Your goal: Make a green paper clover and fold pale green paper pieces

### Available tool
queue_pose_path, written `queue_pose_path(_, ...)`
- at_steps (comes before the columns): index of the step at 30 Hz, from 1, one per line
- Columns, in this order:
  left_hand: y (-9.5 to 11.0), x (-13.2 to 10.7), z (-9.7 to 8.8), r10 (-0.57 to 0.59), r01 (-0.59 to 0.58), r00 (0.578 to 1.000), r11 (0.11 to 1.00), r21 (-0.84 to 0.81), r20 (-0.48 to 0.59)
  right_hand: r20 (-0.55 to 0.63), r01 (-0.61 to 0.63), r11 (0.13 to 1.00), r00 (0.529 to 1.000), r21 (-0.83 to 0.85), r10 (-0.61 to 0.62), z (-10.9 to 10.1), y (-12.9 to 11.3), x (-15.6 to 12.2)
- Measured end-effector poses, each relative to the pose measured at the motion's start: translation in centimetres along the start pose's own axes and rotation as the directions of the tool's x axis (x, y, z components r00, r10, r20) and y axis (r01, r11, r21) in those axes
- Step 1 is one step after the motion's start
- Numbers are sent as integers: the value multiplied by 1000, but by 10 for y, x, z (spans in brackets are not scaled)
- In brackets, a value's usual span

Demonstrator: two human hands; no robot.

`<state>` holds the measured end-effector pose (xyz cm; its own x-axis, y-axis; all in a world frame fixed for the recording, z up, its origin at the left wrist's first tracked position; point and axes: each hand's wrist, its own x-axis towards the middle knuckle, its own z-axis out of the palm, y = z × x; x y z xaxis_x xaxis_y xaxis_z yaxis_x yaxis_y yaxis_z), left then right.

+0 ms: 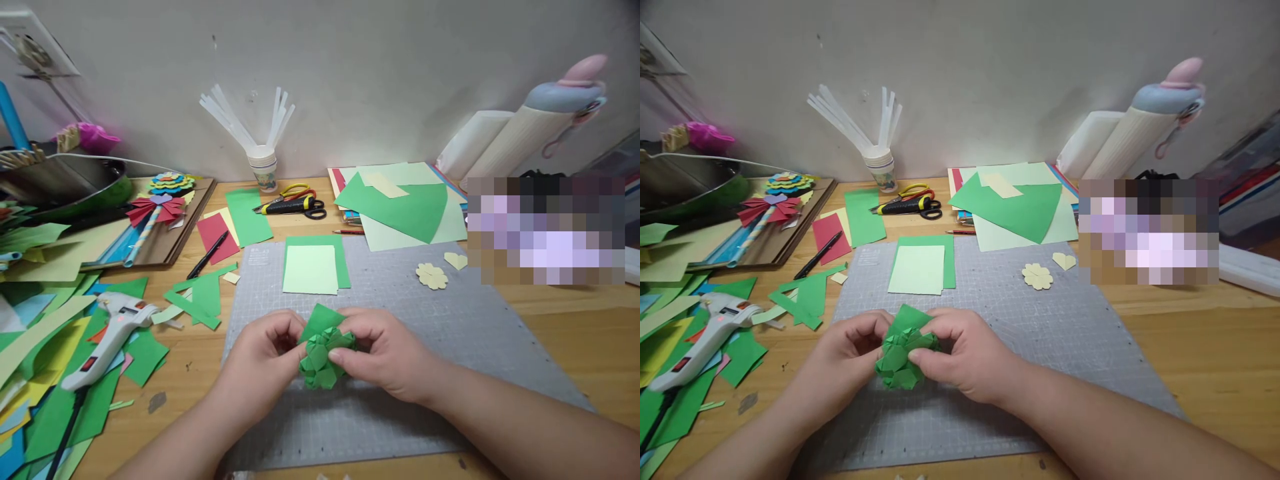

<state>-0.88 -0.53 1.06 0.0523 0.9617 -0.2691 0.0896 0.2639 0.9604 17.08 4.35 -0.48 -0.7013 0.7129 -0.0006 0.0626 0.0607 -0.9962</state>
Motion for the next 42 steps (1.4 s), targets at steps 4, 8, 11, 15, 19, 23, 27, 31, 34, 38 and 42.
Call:
queue_pose_path(4, -2, 0, 5, -70, 71, 997, 985, -160, 10, -12, -18, 1000, 1000, 15, 18, 2, 2, 0)
queue_pose_path(8, -3, -1, 7, -55, 51, 998, 988, -143, -23, -33, -6, 1000, 999, -5, 5, 3, 2, 1)
queue_pose_path(11, -4, -1, 3, -53, 53, 999, 998, 36, -1, -58, 17, 1000, 998, -19, -18, 1, 1, 1)
queue_pose_path(15, -6, -3, -1, -73, 55, 995, 970, 235, 71, 1, -11, 998, 1000, -63, 11, 0, -3, 1)
queue_pose_path(19, -4, -3, 2, -66, 64, 998, 986, 157, 8, 27, -19, 998, 999, -67, 21, 1, -4, 0)
queue_pose_path(23, -2, 0, 6, -125, 120, 990, 989, -86, -60, -50, -23, 1000, 998, 19, 24, 3, 1, 0)
queue_pose_path(27, -5, 3, 5, -192, 185, 981, 962, -198, -14, -118, -70, 991, 990, 114, 84, 7, 3, -1)
queue_pose_path(31, -9, 4, 4, -168, 164, 986, 971, -176, -5, -134, -120, 961, 978, 250, 157, 9, 3, -1)
queue_pose_path(34, -10, 4, 6, -150, 153, 988, 978, -145, 30, -154, -132, 964, 973, 231, 170, 10, 2, -2)
queue_pose_path(38, -10, 2, 5, -62, 62, 998, 998, 19, -1, -165, -140, 960, 969, 244, 184, 11, 1, -3)
queue_pose_path(42, -6, 11, -15, 117, -4, 968, 891, 454, -221, -201, -161, 925, 950, 344, 240, 10, 3, -2)
